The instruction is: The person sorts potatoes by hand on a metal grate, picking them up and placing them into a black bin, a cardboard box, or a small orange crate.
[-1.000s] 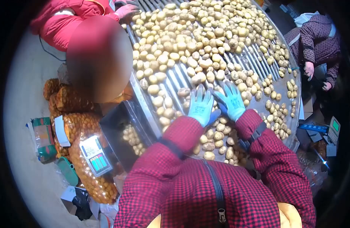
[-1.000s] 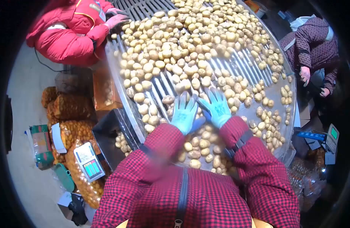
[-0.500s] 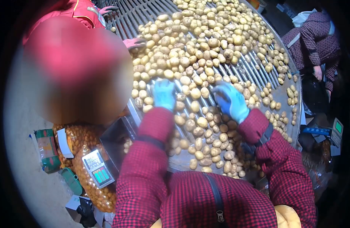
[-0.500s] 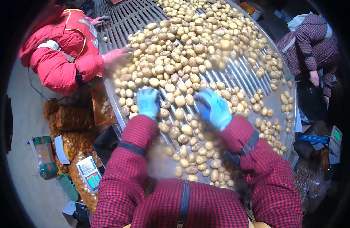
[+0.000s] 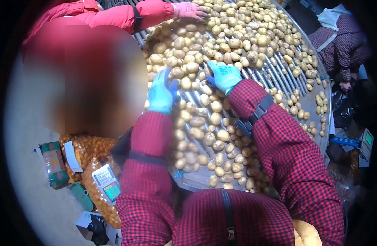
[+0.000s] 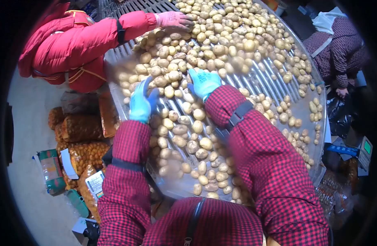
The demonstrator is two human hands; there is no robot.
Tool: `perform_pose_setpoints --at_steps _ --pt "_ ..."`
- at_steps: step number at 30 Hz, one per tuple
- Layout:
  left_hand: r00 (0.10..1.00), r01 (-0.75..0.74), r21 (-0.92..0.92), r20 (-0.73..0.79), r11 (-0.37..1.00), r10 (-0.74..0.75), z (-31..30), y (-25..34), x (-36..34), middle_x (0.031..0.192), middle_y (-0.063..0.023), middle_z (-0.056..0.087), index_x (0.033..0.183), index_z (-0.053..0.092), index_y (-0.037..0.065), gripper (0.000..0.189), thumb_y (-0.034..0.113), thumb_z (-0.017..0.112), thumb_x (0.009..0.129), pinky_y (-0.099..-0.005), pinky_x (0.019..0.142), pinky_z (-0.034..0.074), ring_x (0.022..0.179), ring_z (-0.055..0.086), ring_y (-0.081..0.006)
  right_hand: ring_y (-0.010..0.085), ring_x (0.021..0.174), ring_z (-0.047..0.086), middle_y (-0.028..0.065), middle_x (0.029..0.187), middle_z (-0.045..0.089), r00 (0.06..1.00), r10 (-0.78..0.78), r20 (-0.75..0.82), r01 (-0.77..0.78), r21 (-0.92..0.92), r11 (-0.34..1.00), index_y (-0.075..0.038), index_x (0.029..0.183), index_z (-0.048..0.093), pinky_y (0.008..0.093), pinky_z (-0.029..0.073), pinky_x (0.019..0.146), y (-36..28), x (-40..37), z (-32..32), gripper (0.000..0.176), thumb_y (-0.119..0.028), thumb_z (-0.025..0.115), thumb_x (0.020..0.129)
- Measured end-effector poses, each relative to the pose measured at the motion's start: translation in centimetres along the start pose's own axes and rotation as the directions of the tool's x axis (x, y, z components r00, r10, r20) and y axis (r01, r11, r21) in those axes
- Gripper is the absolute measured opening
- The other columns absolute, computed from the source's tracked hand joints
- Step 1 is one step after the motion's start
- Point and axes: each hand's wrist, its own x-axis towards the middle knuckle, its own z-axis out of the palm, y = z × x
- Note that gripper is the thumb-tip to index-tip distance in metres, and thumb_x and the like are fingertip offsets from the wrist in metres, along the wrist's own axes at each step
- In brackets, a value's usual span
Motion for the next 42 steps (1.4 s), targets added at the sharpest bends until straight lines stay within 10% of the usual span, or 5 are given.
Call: perform_pose_setpoints --at_steps 19,26,31,34,42 --pt "0.712 0.620 -0.678 0.698 -0.393 -0.080 2.1 8.1 -16.3 0.126 -0.0179 0.057 0.137 0.047 0.003 0.054 0.045 0.042 0.103 -0.0260 0.069 0.052 0.087 0.059 -0.0211 0.0428 0.121 0.055 0.0276 0.133 0.054 0.990 -0.101 0.102 -0.126 0.287 -0.950 0.001 0.137 0.047 0.0504 0.049 0.098 6.8 -19.9 4.3 0.065 -0.053 0.038 0.102" --pt "0.811 0.476 -0.774 0.570 0.418 0.134 2.7 11.6 -20.6 0.150 -0.0203 0.040 0.147 0.036 0.006 0.066 0.051 0.047 0.099 -0.0564 0.114 0.032 0.138 0.038 -0.0391 0.0304 0.124 0.055 0.0204 0.134 0.055 0.978 0.209 -0.005 0.085 0.922 -0.377 0.000 0.135 0.048 0.0394 0.046 0.106 0.9 -22.8 4.1 0.046 -0.031 0.050 0.101" --pt "0.614 0.475 -0.276 0.784 -0.836 0.090 2.0 12.0 -21.4 0.153 -0.0213 0.035 0.147 0.036 0.009 0.067 0.053 0.046 0.098 -0.0586 0.117 0.024 0.142 0.029 -0.0428 0.0140 0.105 0.058 0.0070 0.114 0.063 0.925 0.358 0.126 0.012 0.933 -0.361 0.001 0.131 0.052 0.0281 0.049 0.091 -2.4 -24.2 3.4 0.037 -0.013 0.058 0.097" --pt "0.790 0.371 -0.555 0.610 0.745 0.061 3.3 9.6 -23.4 0.155 -0.0123 0.038 0.148 0.035 0.011 0.066 0.050 0.049 0.097 -0.0537 0.120 0.015 0.144 0.031 -0.0284 0.0097 0.098 0.057 0.0042 0.110 0.062 0.920 0.325 0.219 -0.162 0.967 -0.194 -0.002 0.134 0.052 0.0268 0.049 0.086 -4.5 -25.1 2.2 0.043 -0.016 0.064 0.095" --pt "0.924 0.341 -0.802 0.381 0.490 -0.019 -1.4 10.5 -25.3 0.144 -0.0113 0.048 0.143 0.037 0.010 0.067 0.043 0.061 0.090 -0.0480 0.113 0.035 0.135 0.045 -0.0271 0.0399 0.136 0.043 0.0271 0.145 0.045 0.998 0.053 -0.029 -0.001 0.866 0.500 -0.001 0.138 0.050 0.0441 0.035 0.113 -9.4 -27.0 2.3 0.047 -0.023 0.056 0.097"
